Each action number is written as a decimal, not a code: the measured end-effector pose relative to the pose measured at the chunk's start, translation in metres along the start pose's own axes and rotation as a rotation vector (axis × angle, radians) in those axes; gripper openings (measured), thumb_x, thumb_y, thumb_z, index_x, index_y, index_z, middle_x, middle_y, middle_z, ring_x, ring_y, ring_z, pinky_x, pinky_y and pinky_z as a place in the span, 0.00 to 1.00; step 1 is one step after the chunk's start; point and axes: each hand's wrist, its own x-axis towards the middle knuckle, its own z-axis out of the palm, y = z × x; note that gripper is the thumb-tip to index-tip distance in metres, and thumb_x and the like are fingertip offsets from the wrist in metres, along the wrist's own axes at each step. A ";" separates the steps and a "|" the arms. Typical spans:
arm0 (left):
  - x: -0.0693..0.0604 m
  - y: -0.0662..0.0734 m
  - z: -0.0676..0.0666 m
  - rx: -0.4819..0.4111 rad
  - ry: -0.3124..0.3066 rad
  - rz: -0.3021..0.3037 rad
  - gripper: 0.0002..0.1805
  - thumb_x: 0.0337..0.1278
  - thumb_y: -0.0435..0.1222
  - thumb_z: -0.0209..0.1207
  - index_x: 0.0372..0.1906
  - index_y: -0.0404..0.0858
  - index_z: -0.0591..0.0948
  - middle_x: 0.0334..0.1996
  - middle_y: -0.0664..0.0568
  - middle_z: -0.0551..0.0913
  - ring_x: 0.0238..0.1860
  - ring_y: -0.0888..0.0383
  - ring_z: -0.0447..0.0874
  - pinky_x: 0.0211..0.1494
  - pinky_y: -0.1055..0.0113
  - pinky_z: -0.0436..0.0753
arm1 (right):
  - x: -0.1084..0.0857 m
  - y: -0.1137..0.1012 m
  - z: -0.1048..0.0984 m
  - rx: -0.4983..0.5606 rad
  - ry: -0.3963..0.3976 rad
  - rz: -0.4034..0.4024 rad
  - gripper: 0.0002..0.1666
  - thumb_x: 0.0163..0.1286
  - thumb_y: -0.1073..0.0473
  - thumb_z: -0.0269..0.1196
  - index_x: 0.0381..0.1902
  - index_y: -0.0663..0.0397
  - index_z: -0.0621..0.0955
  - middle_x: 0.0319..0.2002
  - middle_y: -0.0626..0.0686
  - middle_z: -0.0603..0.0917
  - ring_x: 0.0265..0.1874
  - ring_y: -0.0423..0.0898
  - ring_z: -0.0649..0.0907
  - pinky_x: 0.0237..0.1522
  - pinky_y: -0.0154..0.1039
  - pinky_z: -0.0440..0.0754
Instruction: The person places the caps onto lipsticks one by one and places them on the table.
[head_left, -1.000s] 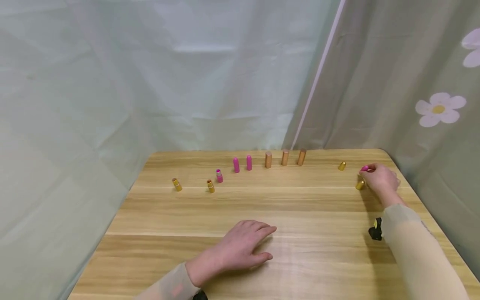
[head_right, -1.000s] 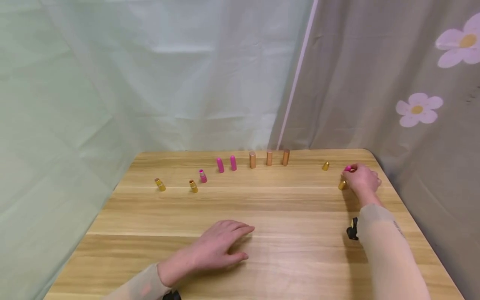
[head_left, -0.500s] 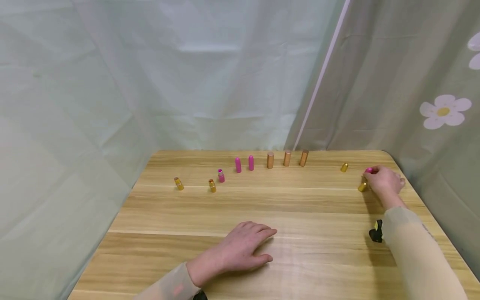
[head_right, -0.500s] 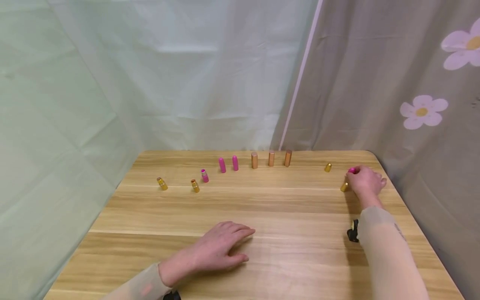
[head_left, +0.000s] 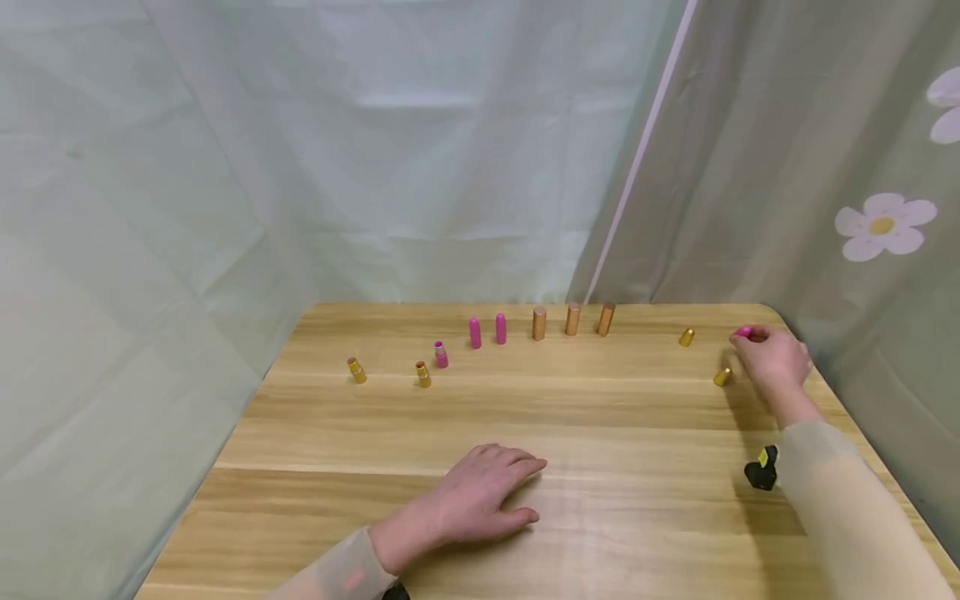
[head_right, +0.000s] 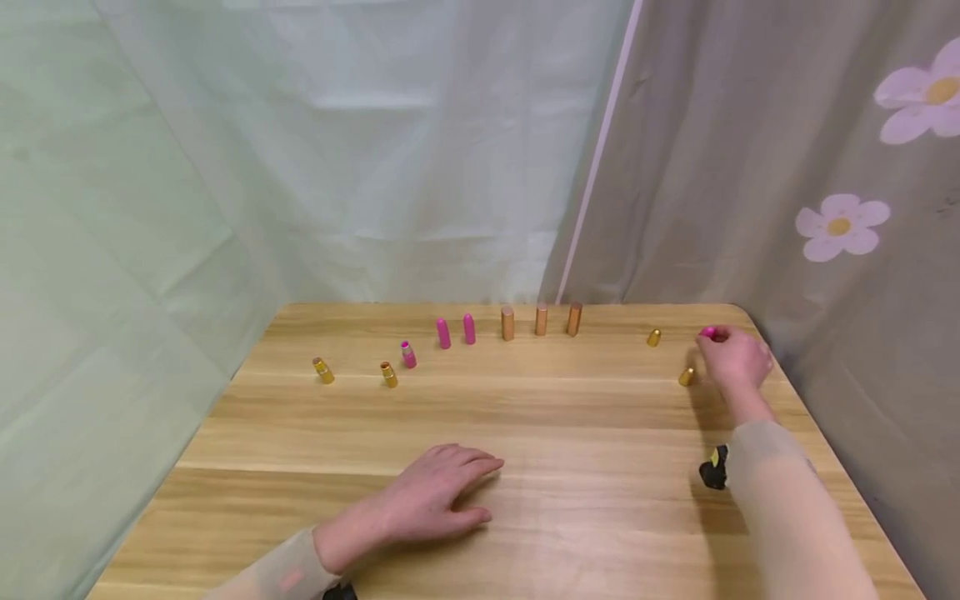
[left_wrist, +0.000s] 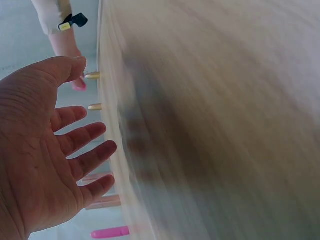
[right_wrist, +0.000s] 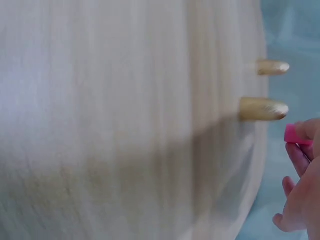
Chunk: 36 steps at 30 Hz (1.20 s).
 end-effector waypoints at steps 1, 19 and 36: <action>-0.001 -0.001 0.000 -0.005 0.000 -0.003 0.35 0.68 0.57 0.59 0.74 0.47 0.72 0.66 0.57 0.76 0.67 0.57 0.72 0.72 0.52 0.67 | -0.001 -0.003 -0.001 0.029 0.011 -0.007 0.32 0.76 0.38 0.55 0.56 0.61 0.81 0.58 0.66 0.82 0.62 0.69 0.69 0.63 0.66 0.56; -0.017 -0.024 -0.006 -0.006 0.055 -0.092 0.35 0.68 0.56 0.60 0.74 0.45 0.72 0.67 0.54 0.77 0.66 0.53 0.74 0.71 0.50 0.69 | -0.069 -0.074 0.016 0.697 -0.164 -0.004 0.21 0.70 0.47 0.69 0.51 0.55 0.84 0.38 0.31 0.84 0.46 0.35 0.77 0.43 0.27 0.75; -0.022 -0.086 -0.084 -0.046 0.347 -0.279 0.30 0.65 0.46 0.66 0.68 0.38 0.77 0.62 0.44 0.80 0.64 0.43 0.76 0.67 0.41 0.71 | -0.116 -0.103 0.044 1.043 -0.412 0.228 0.03 0.74 0.51 0.67 0.41 0.37 0.87 0.38 0.34 0.86 0.49 0.36 0.78 0.64 0.43 0.62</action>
